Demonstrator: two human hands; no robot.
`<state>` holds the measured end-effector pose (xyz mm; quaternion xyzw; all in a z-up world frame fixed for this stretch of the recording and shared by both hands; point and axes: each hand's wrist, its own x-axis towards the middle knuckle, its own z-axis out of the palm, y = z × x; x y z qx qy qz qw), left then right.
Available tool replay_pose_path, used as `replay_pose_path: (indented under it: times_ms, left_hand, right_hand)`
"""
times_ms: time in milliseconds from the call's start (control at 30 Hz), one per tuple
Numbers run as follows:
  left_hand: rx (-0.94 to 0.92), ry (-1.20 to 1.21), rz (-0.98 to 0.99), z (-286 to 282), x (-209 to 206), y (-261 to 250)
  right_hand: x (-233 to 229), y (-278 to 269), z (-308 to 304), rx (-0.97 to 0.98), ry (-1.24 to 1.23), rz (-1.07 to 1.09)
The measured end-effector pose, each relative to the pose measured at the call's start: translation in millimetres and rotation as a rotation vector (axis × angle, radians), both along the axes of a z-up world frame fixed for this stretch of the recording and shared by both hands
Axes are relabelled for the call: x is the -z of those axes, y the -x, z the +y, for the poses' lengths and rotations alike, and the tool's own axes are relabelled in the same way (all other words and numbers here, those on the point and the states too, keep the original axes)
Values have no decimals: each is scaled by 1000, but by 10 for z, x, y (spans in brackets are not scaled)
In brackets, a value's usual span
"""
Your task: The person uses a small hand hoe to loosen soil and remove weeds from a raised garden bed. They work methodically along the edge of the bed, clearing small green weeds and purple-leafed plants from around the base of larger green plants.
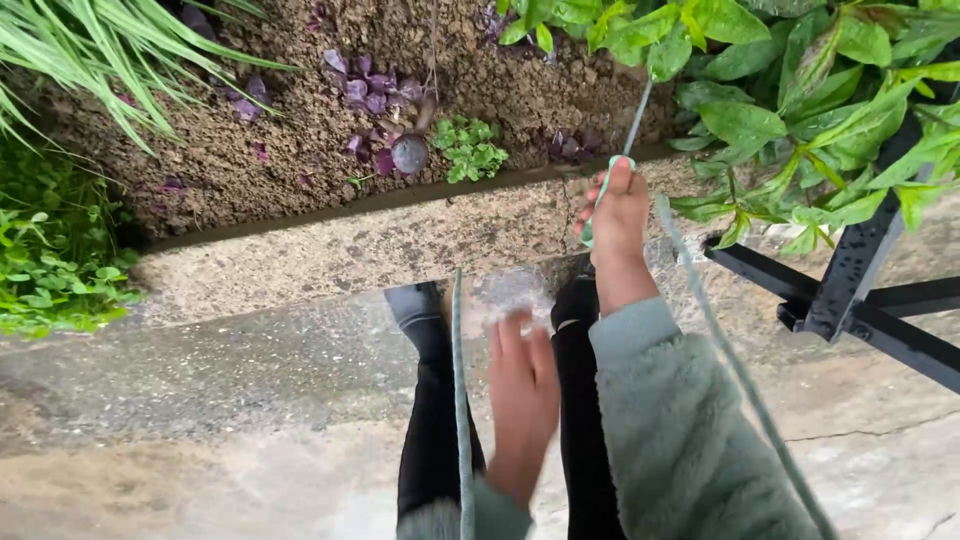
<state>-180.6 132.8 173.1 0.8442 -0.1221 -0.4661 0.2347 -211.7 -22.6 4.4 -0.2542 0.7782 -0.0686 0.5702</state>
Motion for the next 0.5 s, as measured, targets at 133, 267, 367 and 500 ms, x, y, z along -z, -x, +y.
replay_pose_path:
  times_ms: [133, 267, 367, 500]
  left_hand:
    - [-217, -70, 150, 334, -66, 254]
    - [-285, -44, 72, 357, 188, 105]
    - [-322, -22, 59, 315, 196, -43]
    - [-329, 23, 20, 276, 199, -53]
  right_hand:
    - [-91, -346, -186, -3, -159, 207]
    - [377, -469, 174, -103, 16, 88]
    - [209, -610, 212, -69, -164, 101]
    - [-347, -138, 82, -353, -167, 23]
